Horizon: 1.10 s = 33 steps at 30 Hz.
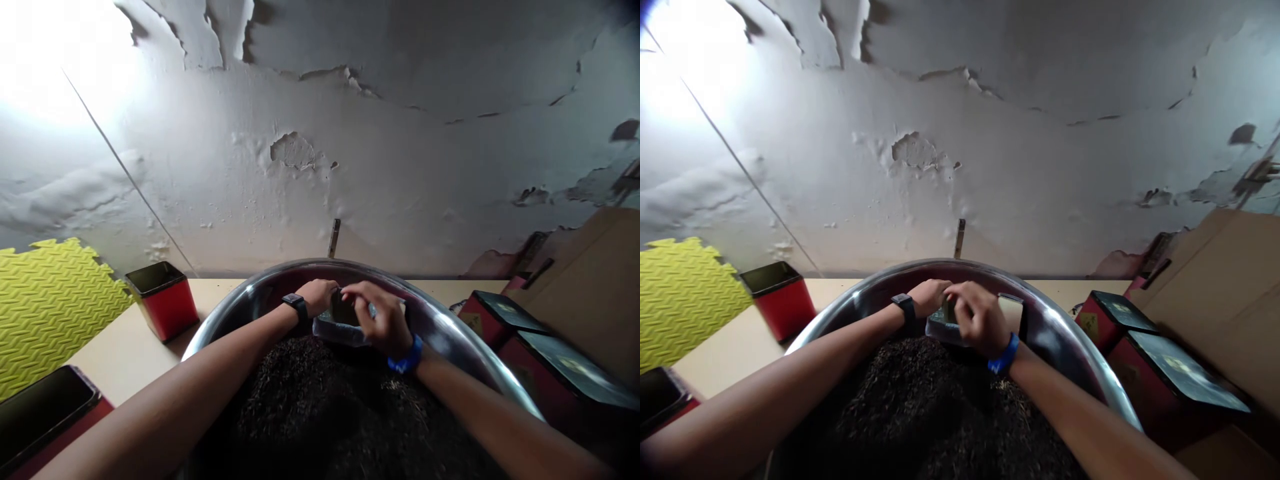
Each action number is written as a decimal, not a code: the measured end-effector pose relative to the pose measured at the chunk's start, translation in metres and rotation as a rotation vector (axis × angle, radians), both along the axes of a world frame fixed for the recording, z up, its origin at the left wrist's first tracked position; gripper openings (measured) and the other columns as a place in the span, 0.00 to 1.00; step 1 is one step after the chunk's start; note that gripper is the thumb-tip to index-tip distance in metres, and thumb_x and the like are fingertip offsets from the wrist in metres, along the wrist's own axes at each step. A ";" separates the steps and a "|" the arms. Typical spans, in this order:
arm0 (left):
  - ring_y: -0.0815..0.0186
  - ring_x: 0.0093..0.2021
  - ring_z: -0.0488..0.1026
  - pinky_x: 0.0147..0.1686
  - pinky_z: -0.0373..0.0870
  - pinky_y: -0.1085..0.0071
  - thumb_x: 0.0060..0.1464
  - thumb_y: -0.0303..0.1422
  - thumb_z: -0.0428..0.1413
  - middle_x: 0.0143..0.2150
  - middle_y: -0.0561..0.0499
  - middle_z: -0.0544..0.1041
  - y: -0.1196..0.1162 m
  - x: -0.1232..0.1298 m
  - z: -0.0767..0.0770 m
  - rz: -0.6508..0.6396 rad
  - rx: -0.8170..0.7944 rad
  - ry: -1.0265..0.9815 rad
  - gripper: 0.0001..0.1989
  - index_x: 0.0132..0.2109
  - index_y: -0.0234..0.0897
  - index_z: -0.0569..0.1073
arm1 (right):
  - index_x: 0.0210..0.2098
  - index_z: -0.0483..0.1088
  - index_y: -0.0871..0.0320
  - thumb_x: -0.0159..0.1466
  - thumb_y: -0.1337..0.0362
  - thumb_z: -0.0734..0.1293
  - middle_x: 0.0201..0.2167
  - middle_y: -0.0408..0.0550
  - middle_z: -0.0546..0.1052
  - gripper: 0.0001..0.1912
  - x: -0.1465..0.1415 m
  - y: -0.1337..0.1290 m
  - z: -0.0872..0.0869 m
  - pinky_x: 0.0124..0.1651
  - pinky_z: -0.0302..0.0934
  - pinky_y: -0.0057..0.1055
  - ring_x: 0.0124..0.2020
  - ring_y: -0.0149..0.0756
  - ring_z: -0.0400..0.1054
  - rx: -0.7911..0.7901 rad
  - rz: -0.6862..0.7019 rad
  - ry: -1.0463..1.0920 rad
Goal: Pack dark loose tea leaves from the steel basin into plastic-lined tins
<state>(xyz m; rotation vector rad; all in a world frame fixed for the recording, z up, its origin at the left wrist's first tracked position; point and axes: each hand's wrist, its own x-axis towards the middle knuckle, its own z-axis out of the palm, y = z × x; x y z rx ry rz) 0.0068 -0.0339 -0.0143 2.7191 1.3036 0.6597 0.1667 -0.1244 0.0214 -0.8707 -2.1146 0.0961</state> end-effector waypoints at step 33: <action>0.62 0.32 0.71 0.33 0.63 0.66 0.55 0.30 0.43 0.29 0.42 0.73 -0.010 0.008 0.006 -0.204 0.471 0.194 0.11 0.34 0.32 0.69 | 0.40 0.67 0.58 0.59 0.55 0.59 0.35 0.49 0.74 0.15 -0.039 -0.019 -0.029 0.37 0.57 0.28 0.35 0.36 0.67 -0.465 0.234 -0.640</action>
